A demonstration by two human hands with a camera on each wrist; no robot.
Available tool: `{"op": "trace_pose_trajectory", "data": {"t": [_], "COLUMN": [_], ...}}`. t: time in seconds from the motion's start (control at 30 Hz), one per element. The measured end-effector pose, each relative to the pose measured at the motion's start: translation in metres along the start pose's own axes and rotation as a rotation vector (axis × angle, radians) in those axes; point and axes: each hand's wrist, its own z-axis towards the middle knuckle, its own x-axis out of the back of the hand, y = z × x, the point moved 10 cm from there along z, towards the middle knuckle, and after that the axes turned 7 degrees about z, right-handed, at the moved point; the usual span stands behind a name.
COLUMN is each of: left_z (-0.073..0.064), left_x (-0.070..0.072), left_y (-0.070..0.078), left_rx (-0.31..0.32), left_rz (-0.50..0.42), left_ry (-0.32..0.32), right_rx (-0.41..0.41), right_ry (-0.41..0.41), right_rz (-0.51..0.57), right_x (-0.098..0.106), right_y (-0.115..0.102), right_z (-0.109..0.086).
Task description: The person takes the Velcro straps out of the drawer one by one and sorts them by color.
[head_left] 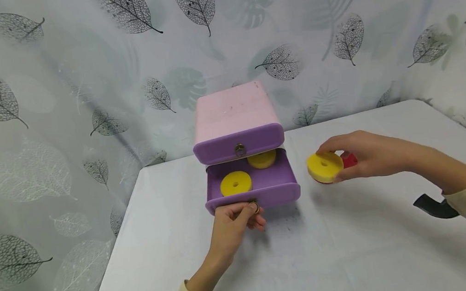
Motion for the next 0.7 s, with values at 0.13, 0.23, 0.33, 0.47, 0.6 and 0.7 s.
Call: {"op": "trace_pose_trajectory", "data": {"t": [0.13,0.23,0.33,0.47,0.6,0.7], "left_z": [0.0,0.001,0.001,0.001,0.001,0.001], "left_x": [0.001,0.001,0.001,0.002,0.002,0.002], "left_y": [0.0,-0.001,-0.001,-0.002,-0.002,-0.001], "left_rx": [0.001,0.004,0.01,0.015,0.014,0.011], "left_rz": [-0.002,0.003,0.008,0.008,0.006,0.006], "left_ry": [0.002,0.004,0.008,0.009,0.008,0.004], "right_rx": [-0.015,-0.016,-0.02,-0.038,-0.042,-0.038], "right_ry": [-0.016,-0.017,-0.015,-0.012,-0.02,-0.038], "right_rz": [0.014,0.016,0.002,-0.006,0.016,0.022], "right_x": [-0.006,-0.01,-0.012,-0.014,-0.021,-0.028], "right_y": [0.008,0.011,0.014,0.019,0.024,0.027], "right_z": [-0.003,-0.005,-0.006,-0.009,-0.011,-0.013]}}
